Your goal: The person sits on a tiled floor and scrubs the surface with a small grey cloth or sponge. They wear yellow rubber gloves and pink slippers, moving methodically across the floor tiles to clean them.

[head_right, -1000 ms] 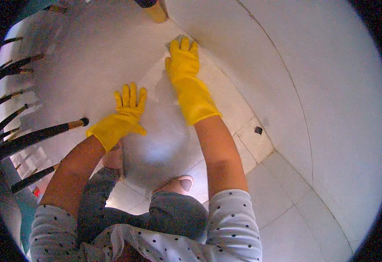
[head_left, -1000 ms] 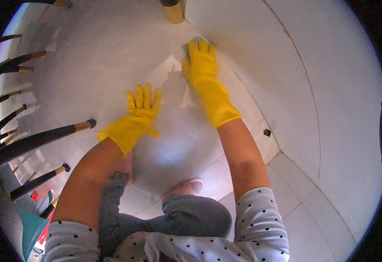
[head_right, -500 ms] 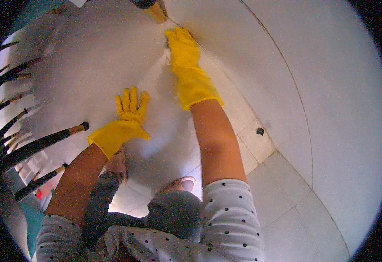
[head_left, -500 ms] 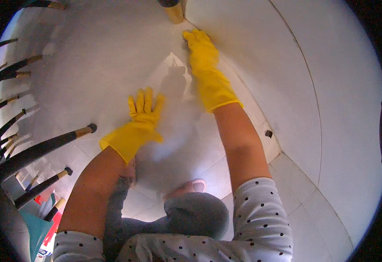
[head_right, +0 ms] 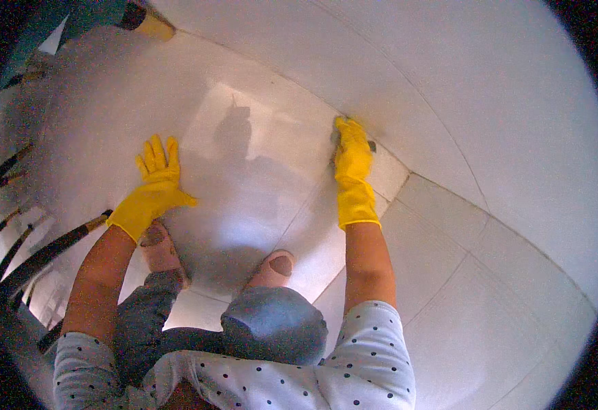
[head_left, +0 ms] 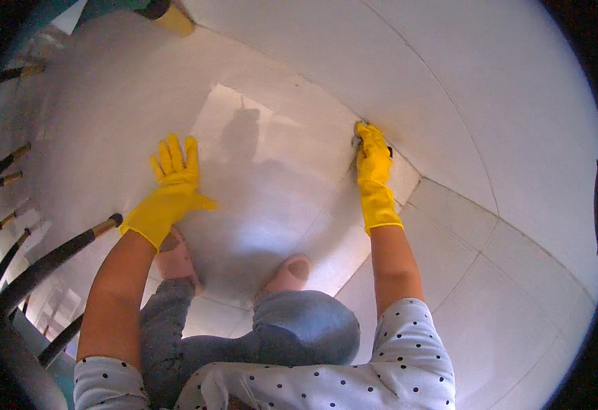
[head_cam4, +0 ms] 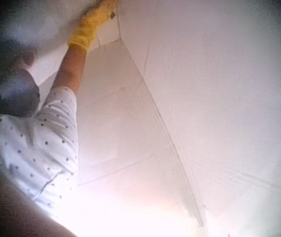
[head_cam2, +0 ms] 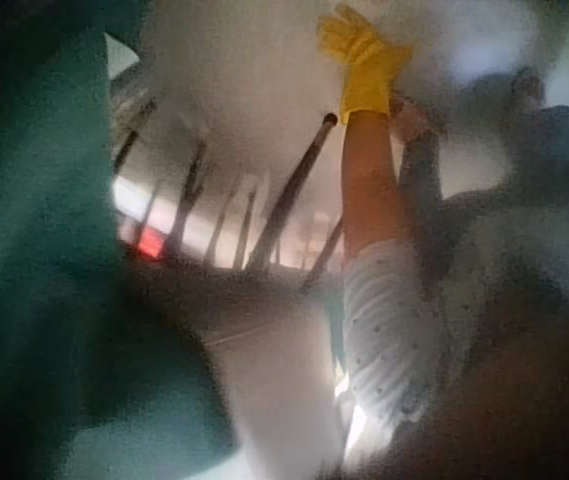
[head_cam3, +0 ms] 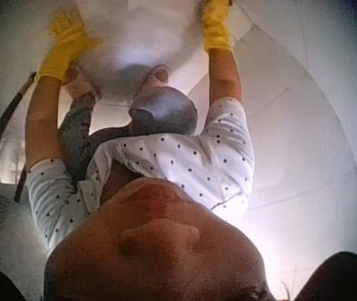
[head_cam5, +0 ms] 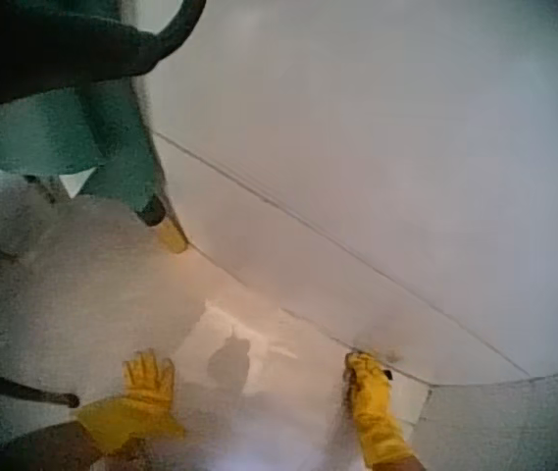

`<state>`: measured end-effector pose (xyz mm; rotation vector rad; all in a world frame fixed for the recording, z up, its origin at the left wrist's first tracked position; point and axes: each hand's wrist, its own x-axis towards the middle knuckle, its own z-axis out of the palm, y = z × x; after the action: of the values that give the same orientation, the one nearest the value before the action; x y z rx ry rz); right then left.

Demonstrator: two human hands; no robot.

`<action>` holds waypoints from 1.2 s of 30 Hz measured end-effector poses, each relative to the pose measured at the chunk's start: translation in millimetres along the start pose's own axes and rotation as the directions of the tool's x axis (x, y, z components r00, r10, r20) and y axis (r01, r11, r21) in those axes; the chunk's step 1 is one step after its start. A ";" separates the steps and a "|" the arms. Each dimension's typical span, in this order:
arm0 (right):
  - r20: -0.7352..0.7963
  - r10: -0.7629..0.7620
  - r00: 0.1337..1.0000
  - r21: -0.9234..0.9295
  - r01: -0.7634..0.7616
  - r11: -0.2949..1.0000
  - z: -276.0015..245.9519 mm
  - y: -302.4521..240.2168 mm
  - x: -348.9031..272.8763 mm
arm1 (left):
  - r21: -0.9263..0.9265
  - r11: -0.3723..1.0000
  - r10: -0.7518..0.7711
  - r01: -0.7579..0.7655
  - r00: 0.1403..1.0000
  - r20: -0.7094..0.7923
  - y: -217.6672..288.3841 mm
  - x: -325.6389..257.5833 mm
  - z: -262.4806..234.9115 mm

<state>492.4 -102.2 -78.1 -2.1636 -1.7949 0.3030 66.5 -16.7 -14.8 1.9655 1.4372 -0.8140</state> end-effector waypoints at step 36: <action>0.003 -0.082 0.997 -0.007 0.082 0.997 26.0 -58.1 13.3 | 0.148 0.988 -0.041 0.041 0.999 -0.006 9.6 -1.2 3.1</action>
<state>432.6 -76.9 -80.3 -2.0881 -1.8834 0.2803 75.0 -22.2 -15.0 2.0521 1.4605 -0.9617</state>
